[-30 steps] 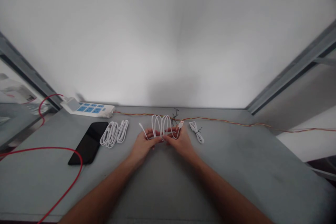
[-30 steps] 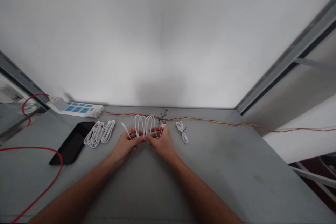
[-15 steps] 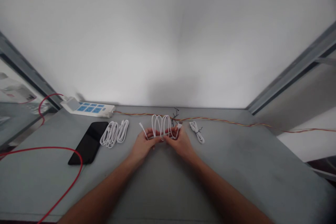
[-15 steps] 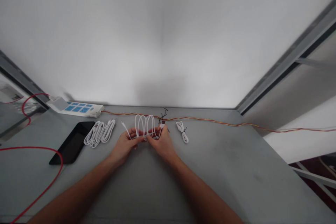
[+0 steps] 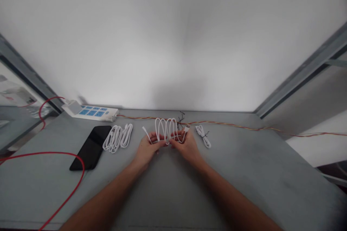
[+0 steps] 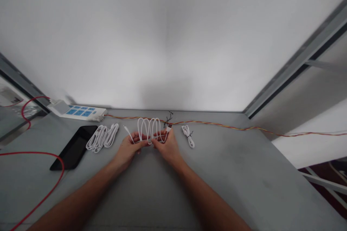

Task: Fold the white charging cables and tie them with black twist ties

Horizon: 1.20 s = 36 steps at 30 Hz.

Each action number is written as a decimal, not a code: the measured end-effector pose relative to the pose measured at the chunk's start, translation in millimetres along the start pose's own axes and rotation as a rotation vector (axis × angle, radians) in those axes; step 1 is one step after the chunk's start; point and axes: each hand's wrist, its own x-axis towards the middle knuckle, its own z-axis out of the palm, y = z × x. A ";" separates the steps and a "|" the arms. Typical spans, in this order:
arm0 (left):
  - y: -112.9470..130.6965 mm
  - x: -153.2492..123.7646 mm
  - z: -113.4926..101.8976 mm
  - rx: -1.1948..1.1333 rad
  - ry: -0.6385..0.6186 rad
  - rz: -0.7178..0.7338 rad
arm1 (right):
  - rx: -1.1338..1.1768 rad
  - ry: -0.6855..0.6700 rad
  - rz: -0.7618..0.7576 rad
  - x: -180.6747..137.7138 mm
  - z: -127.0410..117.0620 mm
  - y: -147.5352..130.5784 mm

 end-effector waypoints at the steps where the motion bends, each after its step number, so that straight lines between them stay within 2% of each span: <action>1: 0.3 -0.1 0.0 -0.001 -0.003 0.001 | 0.003 -0.001 0.005 -0.1 0.0 -0.3; 17: -0.2 0.8 -0.4 -0.029 -0.045 -0.051 | 0.059 0.001 -0.016 0.5 0.3 1.5; 36: 3.1 0.6 -2.2 -0.134 0.006 -0.033 | 0.013 0.051 -0.033 4.4 -3.9 -3.8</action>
